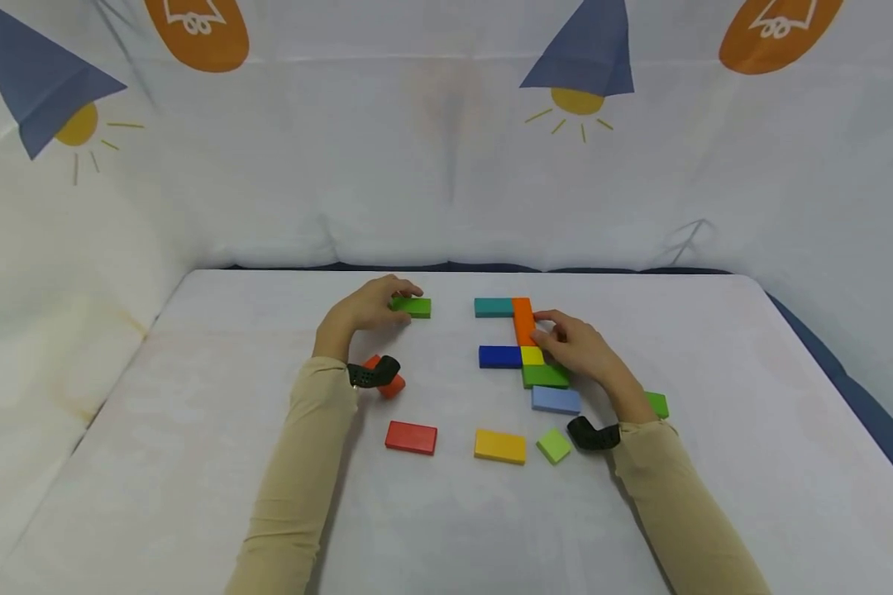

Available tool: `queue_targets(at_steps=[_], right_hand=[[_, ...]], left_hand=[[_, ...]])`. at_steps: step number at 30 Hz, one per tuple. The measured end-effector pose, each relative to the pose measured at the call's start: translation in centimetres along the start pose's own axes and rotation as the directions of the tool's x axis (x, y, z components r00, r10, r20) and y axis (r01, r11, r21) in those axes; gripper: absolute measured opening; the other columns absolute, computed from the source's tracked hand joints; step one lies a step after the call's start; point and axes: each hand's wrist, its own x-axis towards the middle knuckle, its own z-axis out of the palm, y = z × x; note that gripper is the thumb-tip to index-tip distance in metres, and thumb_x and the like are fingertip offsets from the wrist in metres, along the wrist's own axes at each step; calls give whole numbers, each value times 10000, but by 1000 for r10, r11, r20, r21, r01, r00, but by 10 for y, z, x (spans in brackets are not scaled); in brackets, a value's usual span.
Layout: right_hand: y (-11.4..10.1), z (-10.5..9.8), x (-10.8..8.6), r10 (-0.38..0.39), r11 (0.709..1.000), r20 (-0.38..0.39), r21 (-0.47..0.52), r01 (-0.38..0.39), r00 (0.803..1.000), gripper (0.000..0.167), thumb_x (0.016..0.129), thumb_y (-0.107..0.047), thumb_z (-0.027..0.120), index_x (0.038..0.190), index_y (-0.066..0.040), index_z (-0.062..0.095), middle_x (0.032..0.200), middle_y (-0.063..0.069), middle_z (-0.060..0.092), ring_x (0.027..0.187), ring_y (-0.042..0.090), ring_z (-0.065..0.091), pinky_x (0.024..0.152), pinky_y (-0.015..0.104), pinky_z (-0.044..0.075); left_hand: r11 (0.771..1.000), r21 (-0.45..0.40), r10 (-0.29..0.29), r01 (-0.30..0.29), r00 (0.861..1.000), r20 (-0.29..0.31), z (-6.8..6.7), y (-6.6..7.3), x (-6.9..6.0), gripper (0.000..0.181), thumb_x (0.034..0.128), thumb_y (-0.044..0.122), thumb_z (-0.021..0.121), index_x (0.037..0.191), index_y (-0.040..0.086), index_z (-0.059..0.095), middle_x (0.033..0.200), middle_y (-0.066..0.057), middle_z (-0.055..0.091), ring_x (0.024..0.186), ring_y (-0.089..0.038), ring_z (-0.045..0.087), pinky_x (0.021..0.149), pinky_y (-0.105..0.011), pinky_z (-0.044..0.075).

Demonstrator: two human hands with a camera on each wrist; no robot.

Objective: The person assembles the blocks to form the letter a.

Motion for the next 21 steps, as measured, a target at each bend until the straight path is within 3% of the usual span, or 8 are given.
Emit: queue_targets(at_steps=[7,16,21], right_hand=[[2,0,0,-9,1000,-2,14,9,1000,474,968,-365,492,1371,-119,450,794,72,510,680,202,478,587,273,371],[3,1,0,1,1000,9,23,-1,1000,484,970,-386,484,1378,-129,443,794,74,528,670,197,488,583,273,384],[3,1,0,-2,1000,8,25,2,1000,482,971,-386,482,1377,-129,444,787,74,533,666,195,490,585,273,388]], left_hand=[[1000,2,12,-12,1000,-27,2,-2,3,459,831,85,669,1279,73,570,1215,-159,571,1120,-274,519,1011,-424,403],[999,-22,-31,30,999,-35,6,-2,4,442,831,119,696,1260,91,594,1198,-116,566,1135,-269,517,1015,-420,402],[1000,-1,-22,22,998,-57,7,-2,5,389,850,116,673,1234,94,614,1170,-106,571,1118,-268,523,1008,-420,405]])
